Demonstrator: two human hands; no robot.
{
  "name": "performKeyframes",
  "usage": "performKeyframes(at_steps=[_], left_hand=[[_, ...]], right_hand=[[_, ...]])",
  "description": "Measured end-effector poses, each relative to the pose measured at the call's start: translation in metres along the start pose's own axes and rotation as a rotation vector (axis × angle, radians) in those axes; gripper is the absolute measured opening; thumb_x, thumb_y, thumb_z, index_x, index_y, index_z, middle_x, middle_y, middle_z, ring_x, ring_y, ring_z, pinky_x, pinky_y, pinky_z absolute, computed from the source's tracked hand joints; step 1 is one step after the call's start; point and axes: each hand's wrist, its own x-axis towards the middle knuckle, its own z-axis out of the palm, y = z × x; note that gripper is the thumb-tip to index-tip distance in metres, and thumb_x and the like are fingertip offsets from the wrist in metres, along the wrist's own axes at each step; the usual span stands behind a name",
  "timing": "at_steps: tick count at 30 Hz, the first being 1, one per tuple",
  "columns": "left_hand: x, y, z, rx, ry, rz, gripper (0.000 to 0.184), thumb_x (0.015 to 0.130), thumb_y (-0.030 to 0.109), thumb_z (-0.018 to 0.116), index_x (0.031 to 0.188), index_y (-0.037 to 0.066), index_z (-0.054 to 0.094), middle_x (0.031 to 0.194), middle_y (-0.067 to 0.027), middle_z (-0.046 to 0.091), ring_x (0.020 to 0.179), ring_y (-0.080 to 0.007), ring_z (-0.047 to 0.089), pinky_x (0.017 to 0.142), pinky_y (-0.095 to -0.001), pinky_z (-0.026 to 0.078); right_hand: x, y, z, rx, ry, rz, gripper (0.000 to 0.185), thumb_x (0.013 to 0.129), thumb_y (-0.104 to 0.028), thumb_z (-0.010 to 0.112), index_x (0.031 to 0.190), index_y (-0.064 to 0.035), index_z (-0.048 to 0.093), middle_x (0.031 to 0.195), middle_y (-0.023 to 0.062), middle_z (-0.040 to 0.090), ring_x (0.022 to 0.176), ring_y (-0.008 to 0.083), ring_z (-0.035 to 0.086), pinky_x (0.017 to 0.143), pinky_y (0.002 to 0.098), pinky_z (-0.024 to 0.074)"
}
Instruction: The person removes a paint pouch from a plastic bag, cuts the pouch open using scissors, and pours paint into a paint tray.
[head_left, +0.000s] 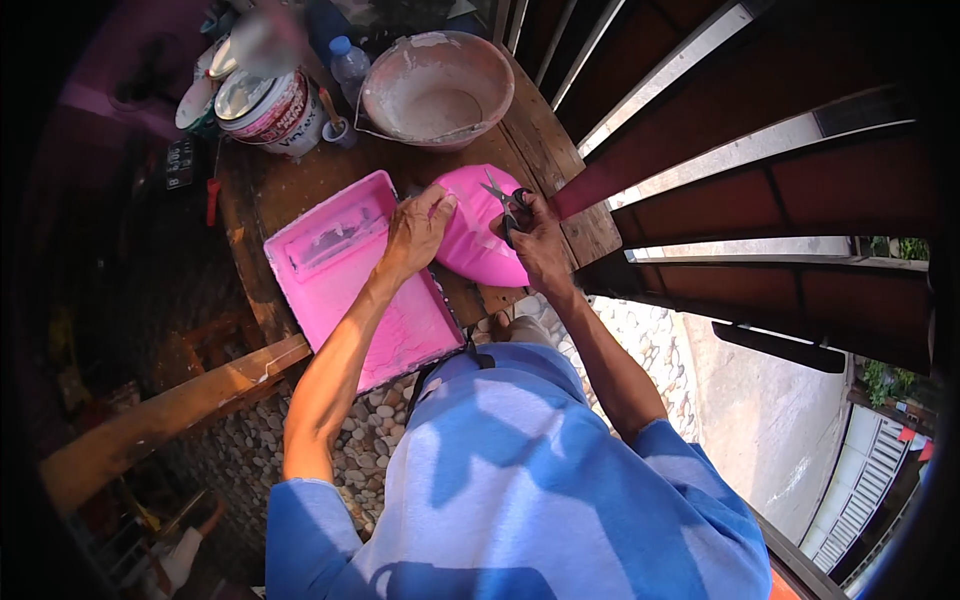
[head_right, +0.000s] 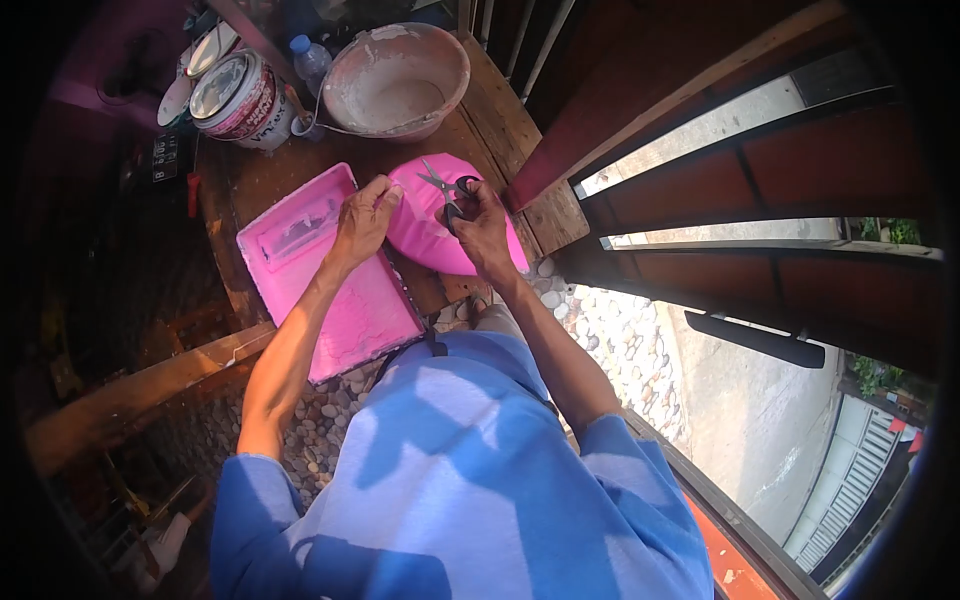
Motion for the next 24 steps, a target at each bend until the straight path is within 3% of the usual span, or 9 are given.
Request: performKeyframes(at_steps=[4, 6, 8, 9, 12, 15, 18, 19, 24], left_hand=[[-0.009, -0.011, 0.005, -0.079, 0.024, -0.065, 0.029, 0.094, 0.030, 0.052, 0.083, 0.003, 0.052, 0.066, -0.0135, 0.049, 0.060, -0.0252, 0.048, 0.059, -0.0361, 0.041], [-0.009, -0.012, 0.006, -0.122, 0.042, -0.096, 0.031, 0.094, 0.032, 0.052, 0.082, 0.003, 0.052, 0.064, -0.0105, 0.046, 0.059, -0.0197, 0.044, 0.058, -0.0335, 0.040], [-0.009, -0.012, 0.006, -0.158, 0.074, -0.077, 0.033, 0.094, 0.034, 0.053, 0.080, 0.003, 0.052, 0.063, -0.0065, 0.043, 0.060, -0.0142, 0.040, 0.057, -0.0312, 0.038], [-0.008, -0.013, 0.007, -0.157, 0.067, -0.100, 0.032, 0.094, 0.033, 0.053, 0.080, 0.004, 0.053, 0.063, -0.0044, 0.043, 0.060, -0.0129, 0.040, 0.056, -0.0302, 0.037], [-0.006, -0.013, 0.007, -0.133, 0.058, -0.147, 0.031, 0.094, 0.031, 0.052, 0.080, 0.004, 0.053, 0.063, -0.0043, 0.042, 0.060, -0.0125, 0.039, 0.056, -0.0301, 0.037], [-0.006, -0.010, 0.008, -0.157, 0.059, -0.150, 0.029, 0.094, 0.028, 0.053, 0.079, 0.003, 0.052, 0.063, -0.0045, 0.043, 0.061, -0.0122, 0.040, 0.057, -0.0298, 0.038], [-0.006, -0.008, 0.005, -0.110, 0.049, -0.163, 0.027, 0.094, 0.026, 0.053, 0.079, 0.003, 0.052, 0.063, -0.0045, 0.043, 0.062, -0.0122, 0.040, 0.057, -0.0297, 0.038], [-0.005, -0.010, 0.006, -0.114, 0.048, -0.152, 0.025, 0.094, 0.024, 0.054, 0.080, 0.002, 0.053, 0.064, -0.0054, 0.043, 0.062, -0.0128, 0.041, 0.058, -0.0298, 0.039], [-0.006, -0.011, 0.005, -0.107, 0.052, -0.159, 0.023, 0.093, 0.022, 0.053, 0.081, 0.001, 0.053, 0.064, -0.0085, 0.044, 0.061, -0.0140, 0.041, 0.059, -0.0306, 0.039]], right_hand=[[-0.052, 0.011, -0.055, -0.089, 0.091, 0.037, 0.039, 0.075, 0.009, 0.066, 0.108, -0.0041, 0.048, 0.090, 0.0032, 0.057, 0.083, 0.0111, 0.059, 0.075, 0.0261, 0.0529], [-0.080, 0.027, -0.095, -0.109, 0.199, 0.066, 0.041, 0.072, -0.002, 0.075, 0.105, -0.0031, 0.052, 0.090, 0.0035, 0.059, 0.080, 0.0120, 0.059, 0.071, 0.0262, 0.0521], [-0.096, 0.038, -0.134, -0.472, 0.434, 0.260, 0.041, 0.070, -0.017, 0.081, 0.100, -0.0029, 0.057, 0.087, 0.0040, 0.061, 0.077, 0.0125, 0.059, 0.066, 0.0263, 0.0497], [-0.099, 0.038, -0.150, -0.633, 0.494, 0.312, 0.042, 0.067, -0.032, 0.082, 0.090, -0.0027, 0.061, 0.079, 0.0057, 0.062, 0.072, 0.0131, 0.059, 0.061, 0.0293, 0.0476], [-0.076, 0.030, -0.174, -1.067, 0.499, 0.387, 0.043, 0.065, -0.041, 0.078, 0.078, -0.0024, 0.066, 0.081, 0.0152, 0.067, 0.074, 0.0236, 0.065, 0.060, 0.0382, 0.0481], [-0.031, 0.037, -0.182, -1.242, 0.494, 0.448, 0.048, 0.060, -0.046, 0.077, 0.078, -0.0028, 0.068, 0.088, 0.0185, 0.068, 0.083, 0.0297, 0.067, 0.067, 0.0398, 0.0511], [-0.014, 0.046, -0.193, -1.340, 0.429, 0.468, 0.057, 0.055, -0.050, 0.077, 0.083, -0.0011, 0.068, 0.091, 0.0191, 0.068, 0.090, 0.0313, 0.066, 0.075, 0.0403, 0.0526], [-0.010, 0.052, -0.193, -1.471, 0.501, 0.401, 0.053, 0.054, -0.051, 0.078, 0.077, -0.0033, 0.070, 0.086, 0.0145, 0.069, 0.083, 0.0272, 0.068, 0.074, 0.0375, 0.0529], [-0.002, 0.051, -0.207, -1.514, 0.281, 0.490, 0.053, 0.056, -0.052, 0.075, 0.078, -0.0038, 0.071, 0.088, 0.0161, 0.069, 0.084, 0.0287, 0.068, 0.073, 0.0386, 0.0530]])
